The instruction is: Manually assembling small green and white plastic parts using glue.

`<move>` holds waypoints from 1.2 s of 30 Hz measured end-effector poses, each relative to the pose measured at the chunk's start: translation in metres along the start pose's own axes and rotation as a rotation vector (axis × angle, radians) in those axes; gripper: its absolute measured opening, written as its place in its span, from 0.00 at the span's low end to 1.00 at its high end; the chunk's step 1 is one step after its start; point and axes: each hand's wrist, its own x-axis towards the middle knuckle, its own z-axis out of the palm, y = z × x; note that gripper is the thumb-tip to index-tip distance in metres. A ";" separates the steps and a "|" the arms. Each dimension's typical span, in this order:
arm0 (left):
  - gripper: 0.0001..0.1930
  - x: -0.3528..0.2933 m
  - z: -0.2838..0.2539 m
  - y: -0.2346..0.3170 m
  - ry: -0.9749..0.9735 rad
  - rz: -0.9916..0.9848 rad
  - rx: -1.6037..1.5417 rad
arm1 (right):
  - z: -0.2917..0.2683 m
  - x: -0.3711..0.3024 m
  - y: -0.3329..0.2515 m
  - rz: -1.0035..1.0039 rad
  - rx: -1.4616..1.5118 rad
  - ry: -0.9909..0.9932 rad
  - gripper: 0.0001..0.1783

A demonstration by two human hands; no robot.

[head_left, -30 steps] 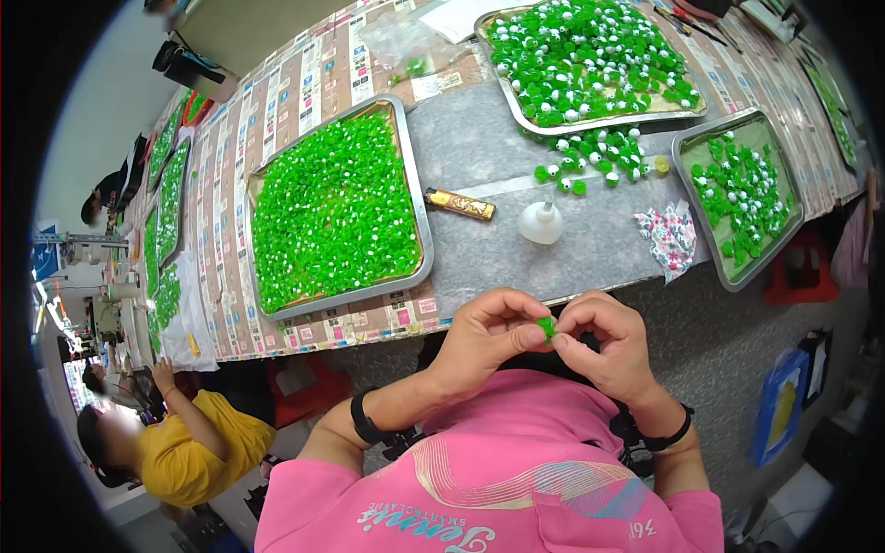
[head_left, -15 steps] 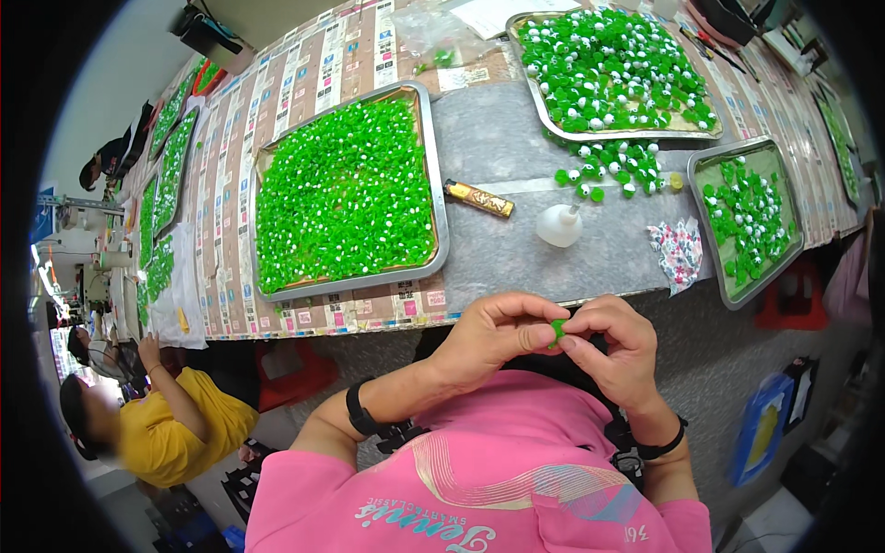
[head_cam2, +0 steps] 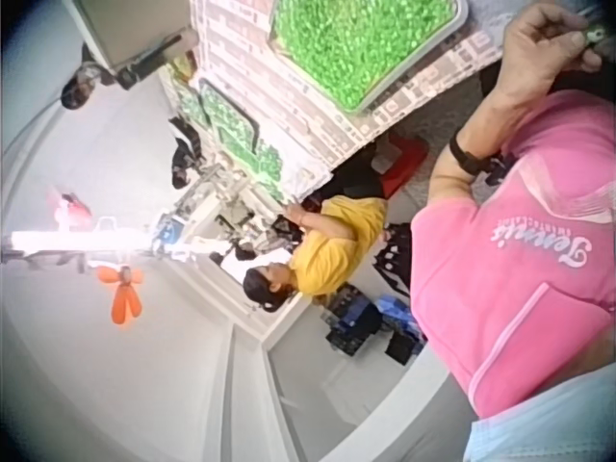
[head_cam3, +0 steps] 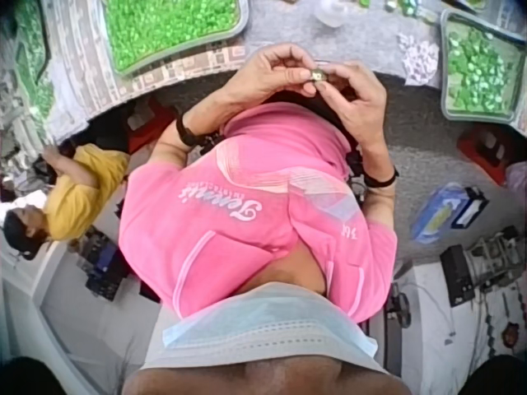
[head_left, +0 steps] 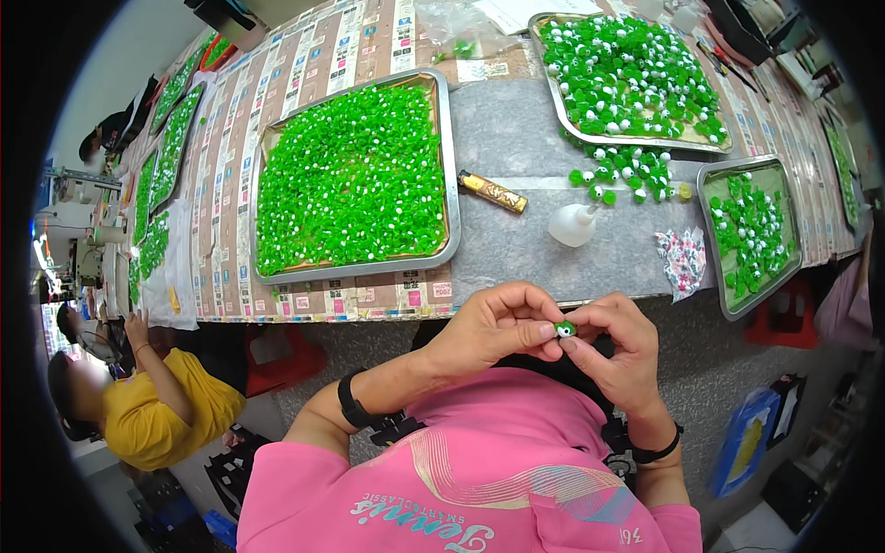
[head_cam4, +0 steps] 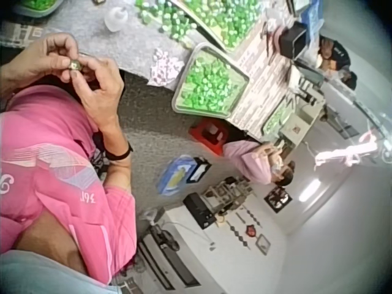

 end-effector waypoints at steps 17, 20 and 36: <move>0.07 -0.001 -0.004 -0.005 -0.009 0.014 -0.099 | 0.011 -0.003 0.005 -0.049 0.045 0.064 0.13; 0.06 0.000 -0.004 -0.007 -0.006 -0.007 -0.154 | 0.013 -0.002 0.004 -0.179 -0.052 0.098 0.14; 0.07 -0.002 -0.008 0.004 -0.115 0.029 0.047 | 0.000 0.044 0.025 -0.057 -0.205 0.385 0.28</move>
